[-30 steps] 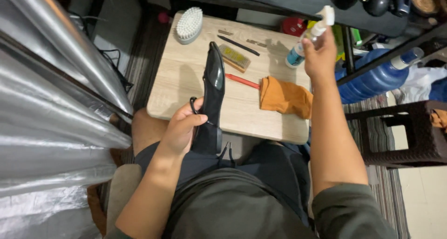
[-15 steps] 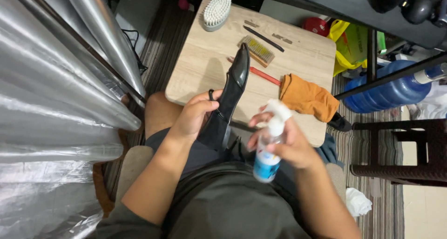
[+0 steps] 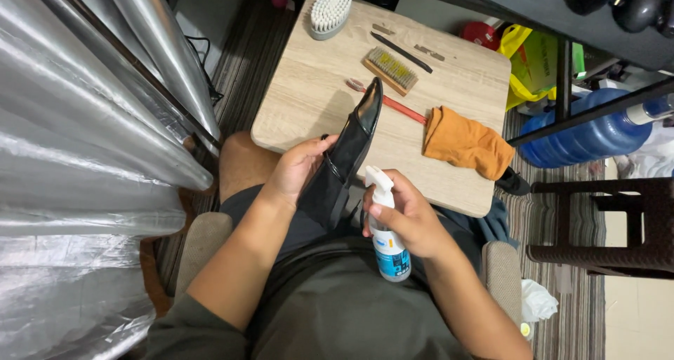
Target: The person wipes a black shoe with an orange cloth, then sprays a cleaning solution onto the shoe and scrubs it with a toothbrush. The person continues to scrub the shoe repeatedly with the toothbrush.
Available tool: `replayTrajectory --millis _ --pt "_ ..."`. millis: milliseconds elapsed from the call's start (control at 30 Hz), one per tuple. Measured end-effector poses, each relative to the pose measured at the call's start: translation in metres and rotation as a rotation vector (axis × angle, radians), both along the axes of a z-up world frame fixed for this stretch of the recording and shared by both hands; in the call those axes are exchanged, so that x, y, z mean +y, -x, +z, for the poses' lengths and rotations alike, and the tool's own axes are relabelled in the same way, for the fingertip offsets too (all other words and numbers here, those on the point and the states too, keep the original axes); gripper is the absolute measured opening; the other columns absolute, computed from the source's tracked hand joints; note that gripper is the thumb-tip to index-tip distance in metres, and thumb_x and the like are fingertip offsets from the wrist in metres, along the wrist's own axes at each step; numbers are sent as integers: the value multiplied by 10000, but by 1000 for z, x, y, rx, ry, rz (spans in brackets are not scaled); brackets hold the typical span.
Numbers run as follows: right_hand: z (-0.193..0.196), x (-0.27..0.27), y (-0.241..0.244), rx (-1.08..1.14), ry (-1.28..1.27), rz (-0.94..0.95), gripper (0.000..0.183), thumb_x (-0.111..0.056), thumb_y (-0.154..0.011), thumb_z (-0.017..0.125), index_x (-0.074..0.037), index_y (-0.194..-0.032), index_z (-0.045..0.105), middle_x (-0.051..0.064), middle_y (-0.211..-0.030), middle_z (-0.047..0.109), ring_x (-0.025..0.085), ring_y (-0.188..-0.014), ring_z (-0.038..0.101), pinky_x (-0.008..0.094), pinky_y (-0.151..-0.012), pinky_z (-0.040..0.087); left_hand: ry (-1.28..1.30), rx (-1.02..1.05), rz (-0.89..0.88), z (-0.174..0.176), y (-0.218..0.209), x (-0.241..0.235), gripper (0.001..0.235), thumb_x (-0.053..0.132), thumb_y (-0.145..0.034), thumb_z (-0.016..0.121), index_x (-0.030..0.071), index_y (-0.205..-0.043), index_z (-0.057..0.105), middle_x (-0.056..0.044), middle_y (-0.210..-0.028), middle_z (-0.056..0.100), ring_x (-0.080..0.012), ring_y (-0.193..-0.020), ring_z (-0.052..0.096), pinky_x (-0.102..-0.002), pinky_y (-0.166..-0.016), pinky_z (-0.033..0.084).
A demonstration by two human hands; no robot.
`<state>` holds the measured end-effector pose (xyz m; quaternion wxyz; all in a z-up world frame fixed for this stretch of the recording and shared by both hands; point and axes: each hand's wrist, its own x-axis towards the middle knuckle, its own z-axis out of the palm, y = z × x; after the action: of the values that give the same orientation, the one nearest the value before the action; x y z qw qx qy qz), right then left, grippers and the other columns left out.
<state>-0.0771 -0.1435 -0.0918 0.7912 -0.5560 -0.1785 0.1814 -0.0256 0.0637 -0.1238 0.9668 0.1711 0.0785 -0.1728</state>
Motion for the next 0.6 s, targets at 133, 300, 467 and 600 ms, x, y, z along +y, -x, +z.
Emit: replayTrajectory --millis 133,300,467,600 --pt "-4 0 -2 22 -5 -1 394 -63 -905 685 74 -1242 534 223 -892 622 348 -585 742 419 -524 639 24 6 -6 5 1 -2 275 82 -912 584 -37 -1103 742 -207 -1065 756 -325 -1012 732 -457 -1009 553" --pt "-8 1 -4 28 19 -11 332 -70 -917 676 66 -1196 557 211 -878 628 341 -597 749 408 -537 631 29 2 -40 15 6 -2 273 95 -902 587 -15 -1082 760 -180 -1031 770 -305 -996 739 -441 -1003 559" --pt "0 1 -4 12 34 -2 389 -73 -910 685 64 -1243 539 217 -892 634 343 -612 754 414 -552 639 7 -7 -36 27 12 -1 270 98 -900 591 -8 -1081 760 -171 -1020 772 -291 -992 742 -435 -997 563" --pt "8 0 -3 -26 78 0 467 -98 -900 706 61 -1300 524 211 -911 642 326 -629 761 405 -564 642 18 -3 -17 -16 -3 0 273 96 -901 591 -18 -1082 761 -177 -1032 769 -308 -1003 737 -457 -1019 552"
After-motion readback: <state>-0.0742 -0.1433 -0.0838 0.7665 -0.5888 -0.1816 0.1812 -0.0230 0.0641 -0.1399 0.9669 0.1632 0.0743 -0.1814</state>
